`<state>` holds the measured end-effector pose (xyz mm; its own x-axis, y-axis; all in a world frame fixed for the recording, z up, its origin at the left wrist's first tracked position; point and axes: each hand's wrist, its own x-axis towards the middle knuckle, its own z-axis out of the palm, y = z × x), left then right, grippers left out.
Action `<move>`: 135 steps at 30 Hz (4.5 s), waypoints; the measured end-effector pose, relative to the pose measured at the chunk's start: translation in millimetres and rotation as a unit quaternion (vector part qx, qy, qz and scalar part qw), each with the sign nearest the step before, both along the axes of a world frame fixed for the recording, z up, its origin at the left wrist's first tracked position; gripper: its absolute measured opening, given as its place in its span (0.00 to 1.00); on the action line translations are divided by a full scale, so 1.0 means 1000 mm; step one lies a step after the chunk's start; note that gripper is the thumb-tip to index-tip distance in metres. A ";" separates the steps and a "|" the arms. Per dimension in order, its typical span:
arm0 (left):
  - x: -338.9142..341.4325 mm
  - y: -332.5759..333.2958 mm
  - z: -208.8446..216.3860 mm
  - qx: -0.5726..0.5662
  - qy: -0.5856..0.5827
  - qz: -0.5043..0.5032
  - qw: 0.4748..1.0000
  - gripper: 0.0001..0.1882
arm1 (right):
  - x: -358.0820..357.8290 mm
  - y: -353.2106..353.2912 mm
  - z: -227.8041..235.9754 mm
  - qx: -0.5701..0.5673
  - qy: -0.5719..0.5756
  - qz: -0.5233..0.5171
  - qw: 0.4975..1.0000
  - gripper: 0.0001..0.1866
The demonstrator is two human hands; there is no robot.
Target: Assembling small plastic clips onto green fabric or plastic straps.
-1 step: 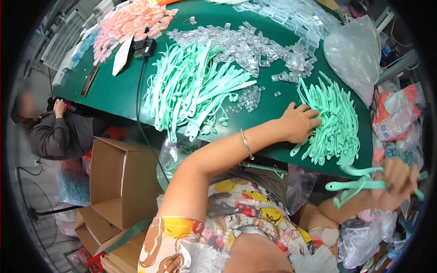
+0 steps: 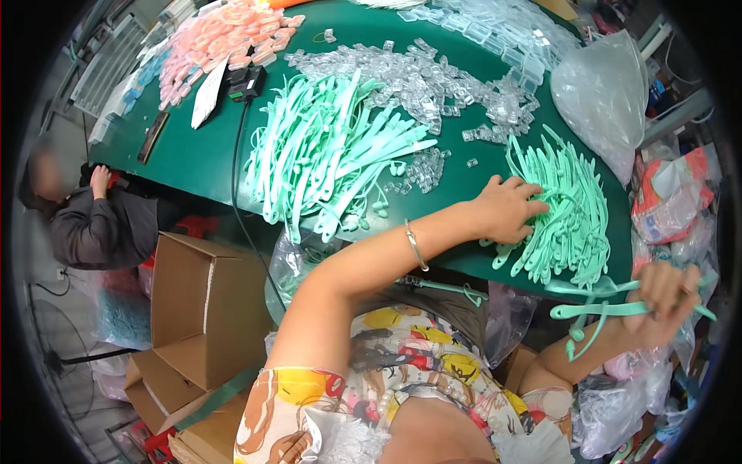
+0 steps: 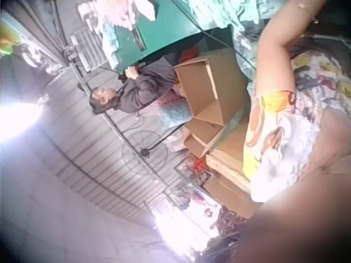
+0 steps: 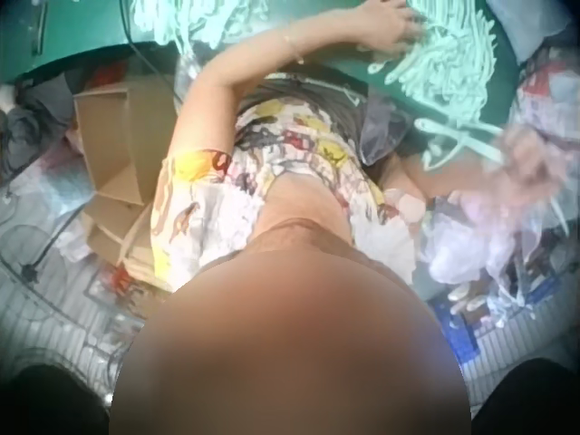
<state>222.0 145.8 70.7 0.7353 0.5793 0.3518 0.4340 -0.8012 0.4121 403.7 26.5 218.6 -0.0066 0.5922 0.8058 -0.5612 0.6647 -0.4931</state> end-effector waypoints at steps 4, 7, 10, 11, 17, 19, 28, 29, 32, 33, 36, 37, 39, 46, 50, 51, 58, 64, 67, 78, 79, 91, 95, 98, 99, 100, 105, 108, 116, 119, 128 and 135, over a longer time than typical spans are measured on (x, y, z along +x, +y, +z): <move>-0.053 0.056 0.042 -0.007 -0.170 0.034 0.985 0.21 | 0.013 0.007 -0.043 -0.206 -0.071 -0.020 0.976 0.12; -0.147 0.135 0.039 0.130 -0.234 0.280 0.922 0.14 | 0.026 0.018 -0.090 -0.343 -0.014 -0.037 0.939 0.12; -0.246 0.209 0.022 0.111 -0.129 0.461 0.871 0.21 | 0.031 0.025 -0.133 -0.388 0.022 -0.074 0.918 0.14; -0.269 0.226 0.015 0.034 -0.055 0.519 0.853 0.27 | 0.034 0.026 -0.146 -0.415 0.045 -0.084 0.905 0.14; -0.323 0.284 -0.032 -0.121 0.025 0.587 0.800 0.34 | 0.028 0.028 -0.154 -0.453 0.025 -0.147 0.879 0.14; -0.322 0.292 -0.036 -0.123 0.059 0.487 0.863 0.34 | 0.027 0.030 -0.154 -0.453 0.028 -0.145 0.879 0.14; -0.223 0.256 0.005 -0.170 0.106 0.249 0.948 0.33 | 0.024 0.040 -0.151 -0.460 0.015 -0.160 0.873 0.13; -0.217 0.253 0.006 -0.181 0.096 0.208 0.956 0.33 | 0.024 0.040 -0.152 -0.456 0.010 -0.161 0.875 0.13; -0.197 0.245 0.007 -0.226 0.048 0.090 0.969 0.30 | 0.024 0.041 -0.155 -0.451 0.025 -0.150 0.879 0.13; -0.191 0.241 0.006 -0.216 0.059 0.063 0.973 0.30 | 0.023 0.041 -0.155 -0.450 0.026 -0.147 0.881 0.13; -0.163 0.228 0.008 -0.205 0.094 -0.008 0.974 0.34 | 0.022 0.038 -0.153 -0.458 0.023 -0.168 0.872 0.13; -0.157 0.219 0.014 -0.204 0.095 -0.007 0.974 0.34 | 0.024 0.037 -0.154 -0.459 0.024 -0.175 0.871 0.13; -0.150 0.208 0.025 -0.219 0.086 -0.072 0.969 0.33 | 0.026 0.035 -0.155 -0.459 0.025 -0.180 0.869 0.13; -0.236 0.290 0.001 0.003 0.022 0.446 0.895 0.21 | 0.015 0.039 -0.158 -0.442 0.006 -0.215 0.871 0.13; -0.253 0.304 -0.023 0.015 0.114 0.525 0.843 0.18 | 0.014 0.043 -0.160 -0.441 0.004 -0.225 0.869 0.13; -0.249 0.303 -0.023 -0.030 0.148 0.499 0.853 0.19 | 0.014 0.042 -0.160 -0.441 0.005 -0.226 0.869 0.13; -0.192 0.280 -0.008 -0.109 0.052 0.238 0.964 0.19 | 0.014 0.041 -0.159 -0.440 0.006 -0.237 0.866 0.13; -0.170 0.308 -0.003 -0.107 0.025 0.409 0.906 0.35 | 0.015 0.039 -0.159 -0.446 0.018 -0.233 0.864 0.11; -0.139 0.309 0.001 -0.173 0.068 0.392 0.901 0.38 | 0.015 0.036 -0.163 -0.444 0.020 -0.221 0.868 0.11; -0.080 0.234 -0.004 -0.126 0.143 0.249 0.950 0.28 | 0.013 0.044 -0.159 -0.424 0.021 -0.218 0.879 0.11; -0.080 0.227 -0.004 -0.108 0.143 0.227 0.957 0.27 | 0.014 0.044 -0.160 -0.425 0.025 -0.210 0.880 0.11; -0.077 0.167 0.001 0.237 -0.116 0.125 0.956 0.10 | -0.006 0.002 -0.094 -0.338 0.009 -0.173 0.925 0.14; -0.072 0.118 0.033 -0.187 -0.218 0.106 0.952 0.11 | -0.020 -0.028 -0.072 -0.365 -0.047 -0.088 0.926 0.14; -0.066 0.063 0.058 -0.348 -0.274 0.022 0.896 0.11 | -0.047 -0.037 -0.074 -0.430 -0.064 -0.058 0.899 0.12; -0.063 0.043 0.063 -0.387 -0.307 -0.005 0.870 0.10 | -0.055 -0.036 -0.078 -0.449 -0.067 -0.040 0.890 0.11; -0.060 0.023 0.066 -0.426 -0.338 -0.033 0.839 0.09 | -0.061 -0.034 -0.083 -0.470 -0.068 -0.024 0.880 0.10; -0.064 -0.056 0.048 -0.571 -0.389 -0.063 0.720 0.06 | -0.081 -0.028 -0.100 -0.472 -0.116 -0.027 0.873 0.08; -0.069 -0.081 0.036 -0.624 -0.398 -0.058 0.671 0.04 | -0.088 -0.030 -0.106 -0.466 -0.144 -0.049 0.872 0.09; -0.075 -0.102 0.019 -0.672 -0.380 -0.042 0.634 0.06 | -0.101 -0.038 -0.117 -0.524 -0.092 0.002 0.847 0.10; -0.077 -0.106 0.006 -0.645 -0.387 -0.042 0.658 0.09 | -0.100 -0.037 -0.121 -0.550 -0.095 0.033 0.829 0.09; -0.085 -0.104 -0.006 -0.661 -0.416 -0.040 0.624 0.19 | -0.104 -0.030 -0.135 -0.584 -0.078 0.089 0.803 0.08; -0.084 -0.105 -0.010 -0.694 -0.421 -0.047 0.582 0.16 | -0.106 -0.028 -0.140 -0.551 -0.087 0.109 0.823 0.08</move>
